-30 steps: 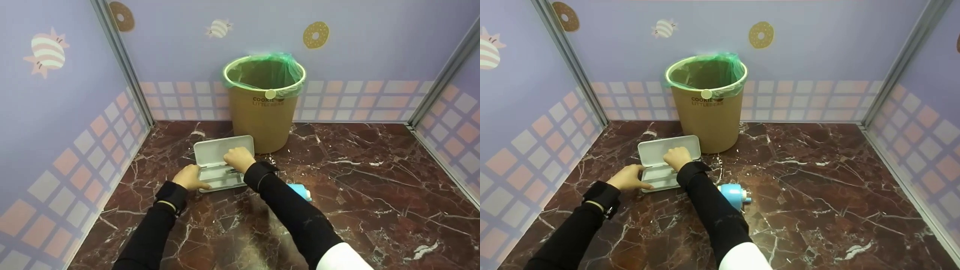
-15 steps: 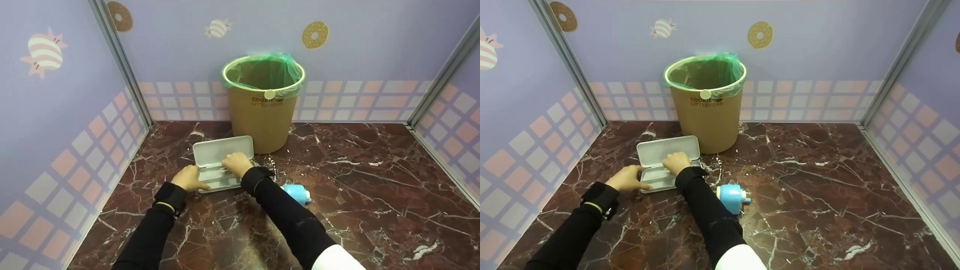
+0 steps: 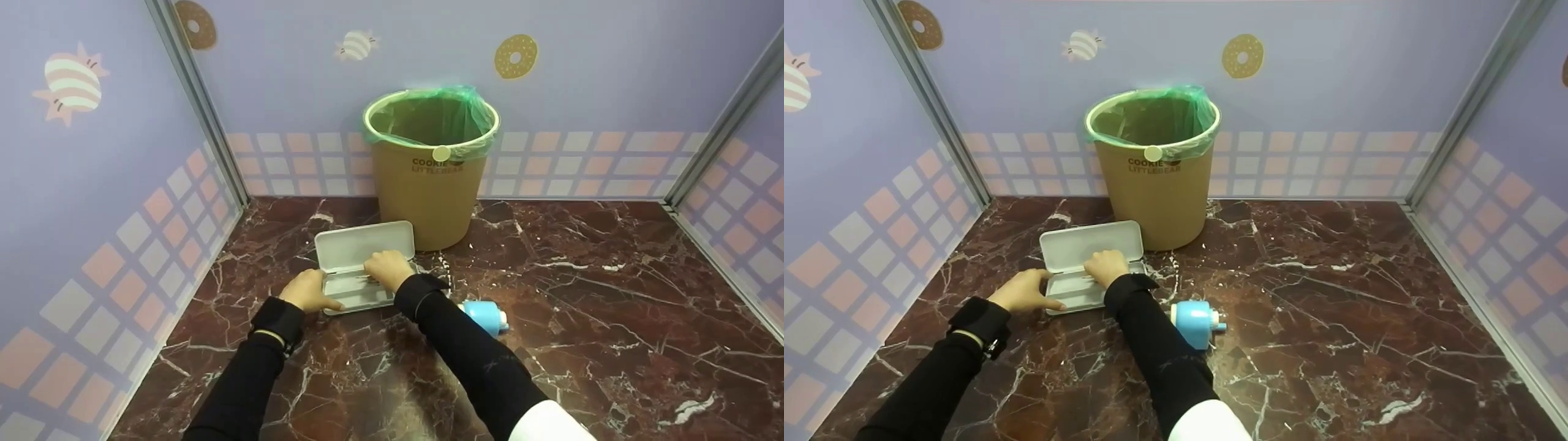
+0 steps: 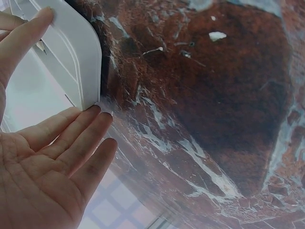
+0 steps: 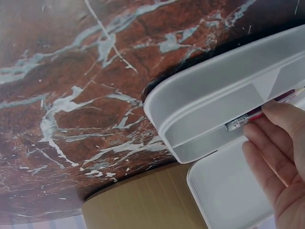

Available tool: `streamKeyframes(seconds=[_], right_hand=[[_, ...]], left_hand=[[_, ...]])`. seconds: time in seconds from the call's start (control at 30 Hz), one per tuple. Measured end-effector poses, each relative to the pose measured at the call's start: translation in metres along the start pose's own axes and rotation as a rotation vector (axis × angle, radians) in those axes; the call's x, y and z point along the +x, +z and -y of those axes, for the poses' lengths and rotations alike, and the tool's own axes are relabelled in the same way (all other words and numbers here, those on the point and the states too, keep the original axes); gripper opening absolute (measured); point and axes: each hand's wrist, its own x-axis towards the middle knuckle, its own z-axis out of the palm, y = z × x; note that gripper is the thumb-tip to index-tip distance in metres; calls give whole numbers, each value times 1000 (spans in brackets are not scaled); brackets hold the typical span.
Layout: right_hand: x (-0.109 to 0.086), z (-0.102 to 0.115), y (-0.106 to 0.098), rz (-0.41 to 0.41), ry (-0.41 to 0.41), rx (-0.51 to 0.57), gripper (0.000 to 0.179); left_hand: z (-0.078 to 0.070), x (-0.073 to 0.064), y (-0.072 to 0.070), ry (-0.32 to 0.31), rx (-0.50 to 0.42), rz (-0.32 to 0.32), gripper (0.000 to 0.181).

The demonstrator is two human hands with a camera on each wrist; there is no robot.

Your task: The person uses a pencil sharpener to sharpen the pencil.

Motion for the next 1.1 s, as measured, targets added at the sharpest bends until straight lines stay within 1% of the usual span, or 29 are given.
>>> streamKeyframes(seconds=[0.23,0.37,0.57,0.7,0.87,1.1], right_hand=[[-1,0,-1,3,12,16,11],[-2,1,-1,-9,25,18,10],[-4,3,1,-49,70,23,14],[-5,4,1,-44,96,33,16],[-5,5,3,-39,100,49,17],[-4,4,5,-54,89,46,17]], left_hand=[[0,1,0,-7,-3,-2,55],[0,1,-1,-6,-6,4,56],[0,0,-2,-2,-24,4,55],[-1,-1,-2,3,-24,1,54],[-2,-2,-2,-2,-21,0,54],[-2,-2,-3,-6,-18,2,54]])
